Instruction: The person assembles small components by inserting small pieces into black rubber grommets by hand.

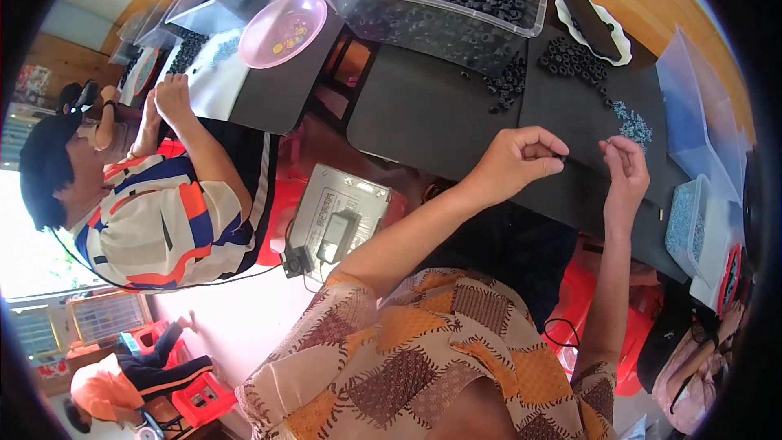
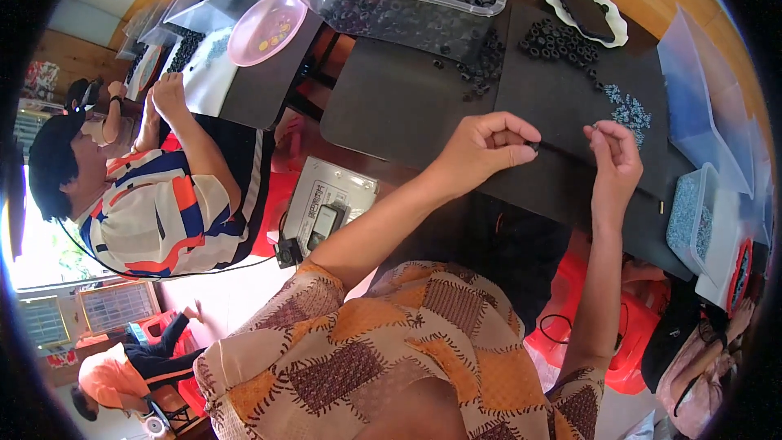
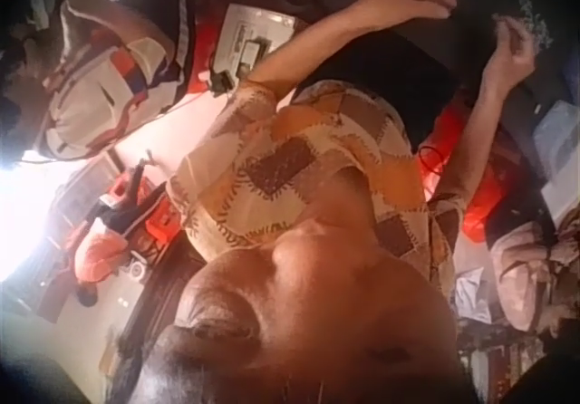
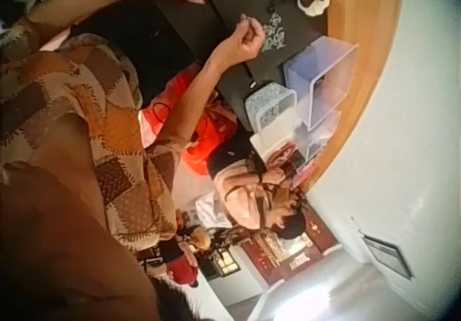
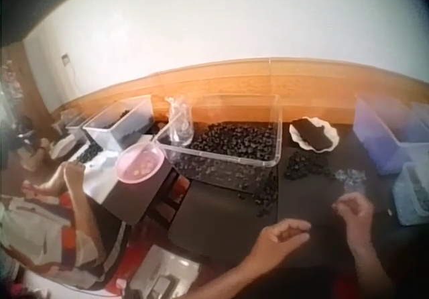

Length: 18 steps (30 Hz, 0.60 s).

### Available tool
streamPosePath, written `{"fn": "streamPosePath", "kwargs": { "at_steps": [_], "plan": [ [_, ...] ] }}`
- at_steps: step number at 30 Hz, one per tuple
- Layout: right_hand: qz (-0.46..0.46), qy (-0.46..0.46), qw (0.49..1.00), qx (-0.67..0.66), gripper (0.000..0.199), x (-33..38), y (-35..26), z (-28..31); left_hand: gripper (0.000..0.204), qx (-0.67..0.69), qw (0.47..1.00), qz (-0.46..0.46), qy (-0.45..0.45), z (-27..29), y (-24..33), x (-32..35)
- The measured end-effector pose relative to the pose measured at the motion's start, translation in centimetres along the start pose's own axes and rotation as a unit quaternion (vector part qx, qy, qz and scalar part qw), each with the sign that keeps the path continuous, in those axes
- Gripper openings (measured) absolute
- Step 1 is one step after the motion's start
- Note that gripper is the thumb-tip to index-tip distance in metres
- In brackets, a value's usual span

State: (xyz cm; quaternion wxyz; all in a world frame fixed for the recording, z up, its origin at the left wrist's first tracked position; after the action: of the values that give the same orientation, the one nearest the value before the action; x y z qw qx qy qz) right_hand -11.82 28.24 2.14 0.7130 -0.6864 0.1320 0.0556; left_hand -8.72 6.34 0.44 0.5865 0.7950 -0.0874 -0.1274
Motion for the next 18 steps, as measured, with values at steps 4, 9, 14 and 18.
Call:
{"fn": "streamPosePath", "kwargs": {
  "at_steps": [4,9,14,18],
  "plan": [
    [0.013,-0.058,0.997,-0.043,0.012,3.6,-3.2,-3.3,0.028,0.079,0.997,0.005,-0.008,-0.7,-0.9,0.6],
    [-0.042,-0.074,0.993,-0.077,0.011,4.4,-3.1,-5.3,0.025,0.123,0.990,0.065,0.022,-0.3,-0.2,1.0],
    [-0.029,-0.088,0.988,-0.123,0.010,4.6,-3.0,-5.5,0.032,0.185,0.981,0.060,0.000,-0.1,-1.1,1.1],
    [-0.002,-0.113,0.989,-0.094,0.011,4.9,-3.1,-5.5,0.035,0.122,0.992,0.028,0.036,-0.1,-1.2,1.0]
  ]
}}
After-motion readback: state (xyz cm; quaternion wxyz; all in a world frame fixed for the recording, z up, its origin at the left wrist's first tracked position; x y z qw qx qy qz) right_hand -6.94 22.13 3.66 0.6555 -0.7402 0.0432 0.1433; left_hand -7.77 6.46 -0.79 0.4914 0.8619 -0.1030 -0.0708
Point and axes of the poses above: each hand's wrist, its own x-axis away from the middle knuckle, its own z-axis out of the back of the hand, y = z × x, the point moved 6 cm from there along -x, towards the middle knuckle, and after that the axes turned 5 degrees about -x, right-handed, at the moved point
